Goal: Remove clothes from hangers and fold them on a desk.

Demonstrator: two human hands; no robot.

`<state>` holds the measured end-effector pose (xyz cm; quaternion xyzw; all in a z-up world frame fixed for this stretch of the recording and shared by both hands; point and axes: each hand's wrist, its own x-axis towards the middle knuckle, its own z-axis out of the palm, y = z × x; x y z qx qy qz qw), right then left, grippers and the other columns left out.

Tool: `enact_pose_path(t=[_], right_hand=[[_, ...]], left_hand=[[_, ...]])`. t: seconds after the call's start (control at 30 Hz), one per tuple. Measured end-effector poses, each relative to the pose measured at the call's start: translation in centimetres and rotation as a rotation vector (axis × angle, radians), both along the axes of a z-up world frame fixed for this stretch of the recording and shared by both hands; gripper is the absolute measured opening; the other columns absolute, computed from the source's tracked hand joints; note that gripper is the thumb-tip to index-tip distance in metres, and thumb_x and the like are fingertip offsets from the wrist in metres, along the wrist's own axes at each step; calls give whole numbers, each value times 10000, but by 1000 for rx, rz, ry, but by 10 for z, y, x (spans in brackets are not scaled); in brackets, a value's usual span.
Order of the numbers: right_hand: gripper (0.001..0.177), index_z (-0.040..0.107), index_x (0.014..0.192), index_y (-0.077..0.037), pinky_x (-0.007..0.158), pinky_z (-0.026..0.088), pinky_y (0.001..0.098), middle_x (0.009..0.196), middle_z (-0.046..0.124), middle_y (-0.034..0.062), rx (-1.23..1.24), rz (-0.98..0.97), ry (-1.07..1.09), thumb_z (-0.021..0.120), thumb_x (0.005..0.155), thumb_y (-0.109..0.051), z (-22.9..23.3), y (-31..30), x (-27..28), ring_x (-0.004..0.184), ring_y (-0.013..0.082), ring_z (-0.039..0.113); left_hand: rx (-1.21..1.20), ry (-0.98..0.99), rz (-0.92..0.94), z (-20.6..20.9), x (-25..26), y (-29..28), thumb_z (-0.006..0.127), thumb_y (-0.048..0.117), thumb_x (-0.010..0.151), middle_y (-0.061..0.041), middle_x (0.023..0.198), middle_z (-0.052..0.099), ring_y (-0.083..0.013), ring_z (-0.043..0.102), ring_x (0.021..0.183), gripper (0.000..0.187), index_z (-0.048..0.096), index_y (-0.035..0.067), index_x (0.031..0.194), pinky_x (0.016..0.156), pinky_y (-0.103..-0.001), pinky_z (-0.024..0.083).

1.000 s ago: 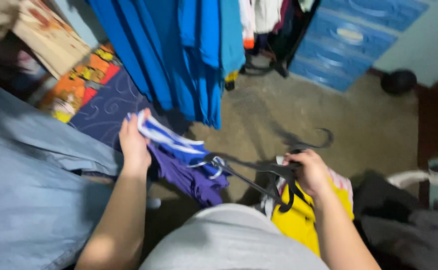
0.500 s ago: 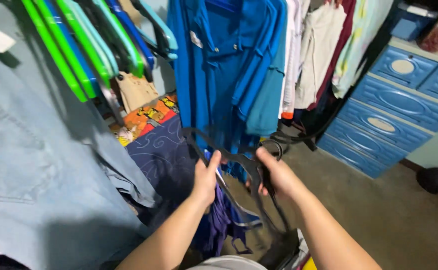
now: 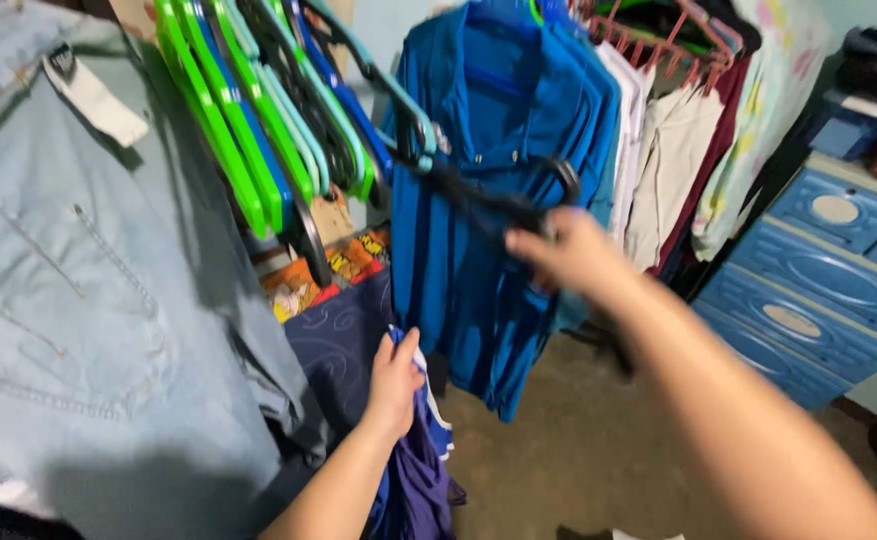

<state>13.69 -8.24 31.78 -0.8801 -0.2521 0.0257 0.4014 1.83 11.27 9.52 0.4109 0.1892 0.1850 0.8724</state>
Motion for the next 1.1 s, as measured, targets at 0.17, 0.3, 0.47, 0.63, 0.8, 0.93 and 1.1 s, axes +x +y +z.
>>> enact_pose_path(t=[0.17, 0.3, 0.47, 0.63, 0.8, 0.93, 1.1], right_hand=[[196, 572, 954, -47, 398, 443, 357, 611, 620, 91, -9, 184, -208, 725, 843, -101, 127, 68, 57, 469, 209, 610], [285, 549, 1168, -43, 386, 496, 380, 607, 615, 116, -17, 217, -320, 555, 886, -3, 191, 145, 72, 447, 235, 636], [236, 601, 1095, 1, 482, 521, 436, 679, 628, 138, -202, 93, -484, 644, 905, -131, 192, 248, 137, 591, 288, 681], [335, 728, 1010, -38, 782, 549, 484, 954, 675, 209, -314, 262, -659, 625, 954, -352, 162, 279, 137, 913, 358, 715], [722, 371, 1659, -196, 1082, 270, 302, 1522, 455, 117, 354, 702, 160, 332, 1075, -620, 132, 195, 81, 1355, 184, 375], [610, 352, 1577, -171, 1088, 383, 454, 1548, 502, 109, 335, 521, -138, 457, 1046, -452, 51, 77, 39, 1357, 331, 459], [1104, 272, 1514, -150, 1016, 488, 359, 1401, 548, 55, -148, 649, 421, 861, 581, -104, -144, -64, -41, 1220, 220, 549]], left_hand=[[121, -118, -190, 7, -23, 14, 664, 256, 972, 95, 677, 426, -26, 369, 541, 142, 560, 198, 895, 471, -226, 255], [309, 23, -365, -6, -29, 32, 638, 270, 949, 100, 684, 466, -25, 377, 550, 93, 688, 226, 1015, 501, -209, 282], [1053, -3, -595, -31, -33, 68, 590, 318, 1015, -71, 949, 642, -215, 584, 862, 269, 668, 68, 1078, 768, -319, 483], [1347, 168, -580, -17, -48, 72, 581, 345, 957, -205, 1102, 609, -389, 605, 1077, 370, 628, 83, 1214, 944, -420, 503], [1371, 208, -558, -6, -41, 64, 594, 373, 999, -153, 1063, 644, -328, 627, 1020, 316, 679, 80, 1082, 896, -402, 506], [837, 196, -691, 7, -24, 38, 578, 336, 1016, -78, 905, 637, -175, 588, 820, 294, 662, 55, 1037, 730, -357, 534], [645, 17, -888, 32, -1, -48, 563, 320, 1022, 14, 1021, 699, -80, 629, 900, 284, 683, 130, 1197, 760, -267, 525]])
